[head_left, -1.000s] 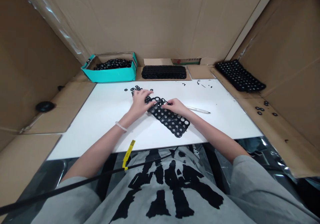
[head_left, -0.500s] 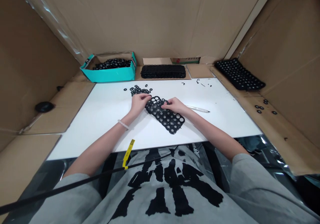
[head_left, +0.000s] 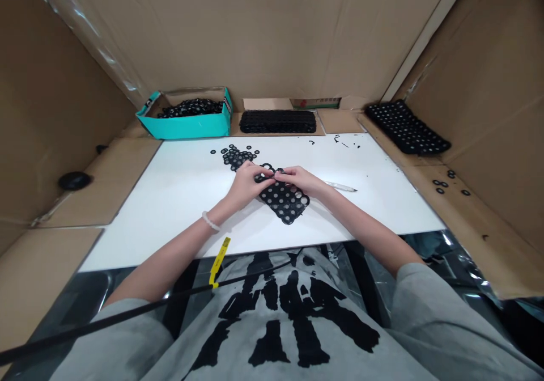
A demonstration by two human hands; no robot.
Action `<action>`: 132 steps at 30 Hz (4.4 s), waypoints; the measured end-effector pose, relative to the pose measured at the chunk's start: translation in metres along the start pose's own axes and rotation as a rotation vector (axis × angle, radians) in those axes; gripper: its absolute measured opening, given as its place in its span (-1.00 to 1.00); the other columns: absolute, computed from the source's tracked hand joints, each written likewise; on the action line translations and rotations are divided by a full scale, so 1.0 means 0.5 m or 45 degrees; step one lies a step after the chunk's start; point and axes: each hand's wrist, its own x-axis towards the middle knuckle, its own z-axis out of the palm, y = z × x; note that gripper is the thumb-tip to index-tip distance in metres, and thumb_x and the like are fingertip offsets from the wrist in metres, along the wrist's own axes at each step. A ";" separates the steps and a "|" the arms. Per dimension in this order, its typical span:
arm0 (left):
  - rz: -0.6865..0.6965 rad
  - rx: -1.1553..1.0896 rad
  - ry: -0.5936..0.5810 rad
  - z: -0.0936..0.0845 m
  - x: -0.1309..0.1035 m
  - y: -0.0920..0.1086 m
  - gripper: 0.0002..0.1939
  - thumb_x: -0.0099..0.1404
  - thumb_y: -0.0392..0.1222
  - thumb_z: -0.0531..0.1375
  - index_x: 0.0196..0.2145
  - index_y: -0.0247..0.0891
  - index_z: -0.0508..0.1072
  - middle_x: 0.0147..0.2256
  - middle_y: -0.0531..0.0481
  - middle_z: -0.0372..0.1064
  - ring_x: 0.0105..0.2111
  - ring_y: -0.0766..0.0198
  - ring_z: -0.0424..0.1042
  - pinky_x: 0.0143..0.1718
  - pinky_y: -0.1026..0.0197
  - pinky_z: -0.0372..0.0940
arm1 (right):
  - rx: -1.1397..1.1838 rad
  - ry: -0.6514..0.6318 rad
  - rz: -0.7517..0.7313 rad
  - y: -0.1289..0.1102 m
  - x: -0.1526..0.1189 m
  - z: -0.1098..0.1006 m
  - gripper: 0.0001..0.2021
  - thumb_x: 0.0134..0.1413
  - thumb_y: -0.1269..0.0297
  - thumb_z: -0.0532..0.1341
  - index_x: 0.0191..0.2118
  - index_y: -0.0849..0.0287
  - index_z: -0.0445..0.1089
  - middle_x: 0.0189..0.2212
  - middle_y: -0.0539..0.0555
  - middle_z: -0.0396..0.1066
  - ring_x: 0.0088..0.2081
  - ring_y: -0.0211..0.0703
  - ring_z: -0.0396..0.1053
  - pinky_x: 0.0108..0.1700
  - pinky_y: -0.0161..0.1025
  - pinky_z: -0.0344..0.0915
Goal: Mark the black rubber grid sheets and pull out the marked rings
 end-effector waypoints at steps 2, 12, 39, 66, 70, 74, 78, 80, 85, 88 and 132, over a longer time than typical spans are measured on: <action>-0.140 -0.146 0.031 -0.005 0.012 -0.030 -0.79 0.17 -0.03 0.30 -0.31 -0.16 0.65 -0.31 -0.07 0.59 -0.24 0.06 0.43 -0.13 0.04 0.31 | -0.003 -0.008 0.026 -0.002 -0.002 -0.002 -0.57 -0.25 -0.04 0.40 -0.36 0.26 0.49 -0.56 -0.06 0.32 -0.49 -0.35 0.15 -0.49 -0.37 0.03; -0.135 0.298 0.202 -0.039 0.029 -0.071 -0.53 0.28 0.01 0.24 0.11 -0.11 0.48 0.18 -0.15 0.35 0.11 -0.12 0.19 0.13 -0.16 0.10 | -0.150 0.295 0.167 0.008 0.015 0.005 -0.71 -0.21 0.12 0.39 -0.54 0.21 0.35 -0.64 -0.05 0.28 -0.54 -0.33 0.15 -0.52 -0.33 0.07; 0.159 0.096 -0.024 -0.022 0.000 -0.027 -0.76 0.22 0.00 0.30 -0.26 -0.20 0.61 -0.29 -0.10 0.55 -0.15 0.02 0.34 -0.02 -0.04 0.22 | 0.185 0.089 -0.078 0.020 0.022 0.021 -0.61 -0.18 0.03 0.39 -0.30 0.27 0.53 -0.50 -0.02 0.44 -0.41 -0.30 0.28 -0.38 -0.37 0.13; -0.562 -0.672 0.311 -0.004 0.056 -0.134 -0.70 -0.01 0.02 0.35 -0.41 -0.27 0.55 -0.36 -0.08 0.52 -0.28 0.12 0.42 -0.20 0.14 0.26 | 0.105 0.169 -0.112 0.017 0.019 0.015 -0.64 -0.28 0.08 0.41 -0.42 0.26 0.39 -0.59 -0.10 0.25 -0.49 -0.35 0.14 -0.39 -0.33 0.08; -0.516 -0.106 0.535 -0.020 0.073 -0.165 -0.81 0.20 -0.11 0.20 -0.30 -0.26 0.53 -0.22 -0.16 0.53 -0.15 0.01 0.38 -0.05 0.02 0.22 | 0.149 0.242 -0.051 0.027 0.022 0.014 -0.62 -0.33 0.09 0.42 -0.41 0.23 0.36 -0.57 -0.08 0.28 -0.47 -0.30 0.20 -0.38 -0.32 0.14; -0.300 0.183 0.483 -0.039 0.059 -0.123 -0.65 0.24 -0.09 0.22 -0.03 -0.19 0.46 0.05 -0.19 0.42 0.04 -0.10 0.22 0.07 -0.10 0.10 | 0.126 0.305 -0.060 0.027 0.024 0.018 -0.63 -0.31 0.09 0.40 -0.39 0.22 0.36 -0.57 -0.10 0.26 -0.46 -0.29 0.21 -0.35 -0.31 0.15; 0.050 0.099 0.132 -0.033 0.026 -0.045 -0.74 0.23 0.03 0.26 -0.22 -0.17 0.54 -0.18 -0.11 0.51 -0.07 -0.01 0.27 0.06 -0.05 0.13 | 0.139 0.244 -0.159 0.012 0.017 0.026 -0.64 -0.27 0.08 0.38 -0.35 0.23 0.42 -0.52 -0.07 0.35 -0.39 -0.24 0.27 -0.27 -0.29 0.19; 0.062 0.025 0.081 -0.023 0.015 -0.024 -0.73 0.18 0.06 0.30 -0.28 -0.18 0.58 -0.27 -0.11 0.54 -0.12 0.00 0.29 -0.01 -0.02 0.19 | 0.167 0.170 -0.216 0.007 0.013 0.029 -0.63 -0.23 0.07 0.38 -0.31 0.23 0.46 -0.44 -0.03 0.42 -0.32 -0.22 0.30 -0.21 -0.29 0.21; -0.250 -0.284 0.189 -0.012 0.028 -0.060 -0.72 0.14 0.05 0.27 -0.41 -0.23 0.60 -0.38 -0.09 0.54 -0.29 0.07 0.41 -0.20 0.08 0.28 | 0.213 0.133 -0.142 0.018 0.018 0.026 -0.62 -0.26 0.06 0.42 -0.36 0.26 0.44 -0.50 -0.05 0.40 -0.40 -0.27 0.29 -0.31 -0.33 0.21; -0.438 -0.298 0.354 -0.031 0.052 -0.116 -0.71 0.20 0.00 0.21 -0.37 -0.27 0.60 -0.34 -0.12 0.55 -0.27 0.06 0.45 -0.17 0.08 0.29 | 0.255 0.183 -0.013 0.027 0.024 0.022 -0.68 -0.24 0.16 0.43 -0.43 0.26 0.39 -0.57 -0.06 0.35 -0.50 -0.31 0.26 -0.42 -0.34 0.20; 0.053 -0.125 -0.035 -0.012 0.006 -0.012 -0.76 0.16 0.02 0.31 -0.35 -0.18 0.62 -0.35 -0.07 0.57 -0.25 0.08 0.43 -0.13 0.07 0.29 | 0.427 0.009 0.055 0.004 0.006 0.015 -0.65 -0.25 0.15 0.52 -0.39 0.28 0.47 -0.57 0.00 0.44 -0.51 -0.36 0.37 -0.41 -0.40 0.35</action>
